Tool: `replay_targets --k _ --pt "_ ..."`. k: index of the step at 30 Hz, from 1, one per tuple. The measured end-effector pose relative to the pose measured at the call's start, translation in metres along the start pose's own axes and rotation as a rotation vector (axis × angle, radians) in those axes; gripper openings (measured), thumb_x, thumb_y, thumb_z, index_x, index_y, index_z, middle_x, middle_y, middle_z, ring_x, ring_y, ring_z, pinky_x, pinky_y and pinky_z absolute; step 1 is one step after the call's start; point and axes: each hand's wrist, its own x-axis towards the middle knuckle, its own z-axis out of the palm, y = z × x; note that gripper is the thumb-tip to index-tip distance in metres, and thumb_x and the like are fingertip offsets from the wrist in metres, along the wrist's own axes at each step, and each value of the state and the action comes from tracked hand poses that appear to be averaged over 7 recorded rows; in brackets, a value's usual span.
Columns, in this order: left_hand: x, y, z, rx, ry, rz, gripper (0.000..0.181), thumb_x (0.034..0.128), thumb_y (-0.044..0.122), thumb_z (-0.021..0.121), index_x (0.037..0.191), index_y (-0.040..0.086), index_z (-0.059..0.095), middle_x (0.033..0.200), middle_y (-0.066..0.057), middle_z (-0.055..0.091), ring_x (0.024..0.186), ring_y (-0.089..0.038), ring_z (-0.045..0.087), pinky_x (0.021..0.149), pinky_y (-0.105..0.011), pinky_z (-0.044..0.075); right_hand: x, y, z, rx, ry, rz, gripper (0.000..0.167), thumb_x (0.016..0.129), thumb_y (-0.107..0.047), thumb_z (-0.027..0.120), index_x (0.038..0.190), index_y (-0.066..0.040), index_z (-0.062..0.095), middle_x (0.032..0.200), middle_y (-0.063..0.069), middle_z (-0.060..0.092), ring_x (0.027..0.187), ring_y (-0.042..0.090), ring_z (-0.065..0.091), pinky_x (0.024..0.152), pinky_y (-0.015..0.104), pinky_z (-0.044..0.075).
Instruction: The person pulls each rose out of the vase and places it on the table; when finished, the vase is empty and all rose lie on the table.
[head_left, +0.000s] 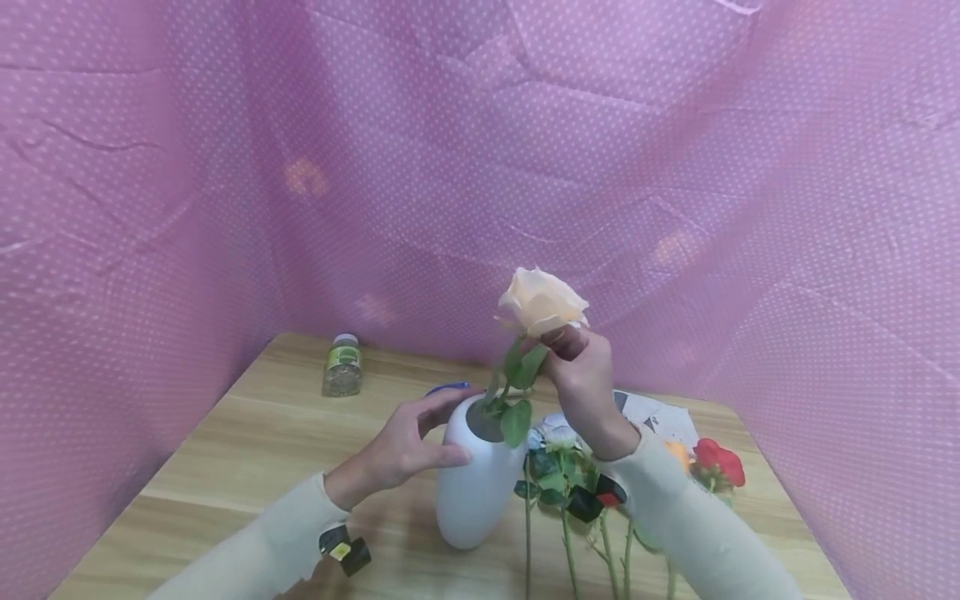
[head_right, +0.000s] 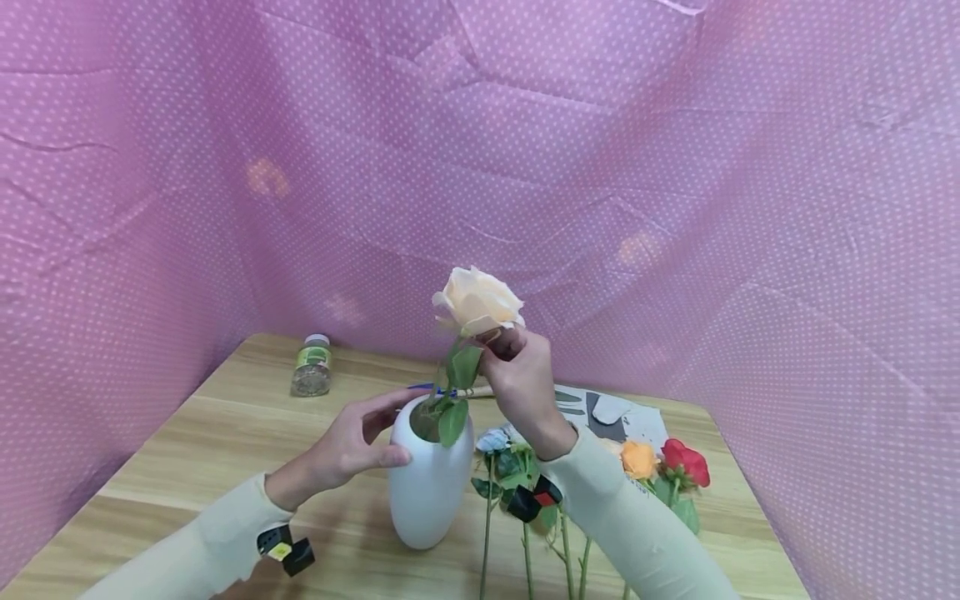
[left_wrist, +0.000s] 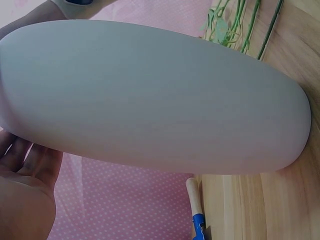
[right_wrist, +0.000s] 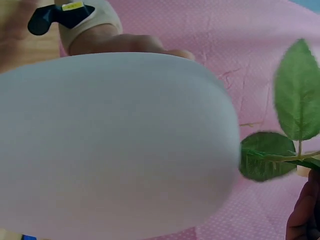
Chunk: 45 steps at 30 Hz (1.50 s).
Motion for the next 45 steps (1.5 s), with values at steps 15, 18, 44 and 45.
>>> replay_targets --k 15,18,44,45 --pt "0.003 -0.002 0.002 -0.007 -0.003 0.044 0.069 0.0854 0.019 0.079 0.146 0.003 0.050 0.148 -0.010 0.057 0.137 -0.012 0.053 0.116 -0.029 0.043 0.021 -0.030 -0.017 0.239 0.070 -0.222 0.037 0.085 0.017 0.050 0.085 -0.012 0.072 0.077 -0.004 0.075 0.064 0.006 0.068 0.062 0.019 0.059" --pt "0.003 -0.001 0.002 -0.005 0.000 0.041 0.069 0.0849 0.019 0.080 0.145 0.004 0.051 0.147 -0.010 0.057 0.137 -0.013 0.053 0.116 -0.029 0.043 0.025 -0.035 -0.026 0.255 0.076 -0.292 0.035 0.086 0.018 0.050 0.086 -0.009 0.072 0.077 -0.002 0.075 0.065 0.008 0.069 0.063 0.020 0.059" --pt "0.004 -0.005 0.004 -0.008 0.020 0.039 0.067 0.0841 0.017 0.081 0.144 0.006 0.053 0.144 -0.014 0.059 0.135 -0.014 0.055 0.115 -0.027 0.043 0.043 -0.070 -0.158 0.567 0.446 -0.337 0.013 0.086 0.022 0.056 0.078 0.018 0.066 0.062 0.017 0.067 0.049 0.020 0.061 0.050 0.025 0.055" --pt "0.004 -0.005 0.004 -0.008 0.021 0.037 0.067 0.0840 0.017 0.081 0.144 0.006 0.053 0.144 -0.014 0.059 0.135 -0.014 0.055 0.115 -0.027 0.043 0.042 -0.069 -0.165 0.570 0.473 -0.322 0.014 0.086 0.023 0.055 0.077 0.019 0.065 0.063 0.017 0.067 0.050 0.021 0.061 0.051 0.026 0.055"
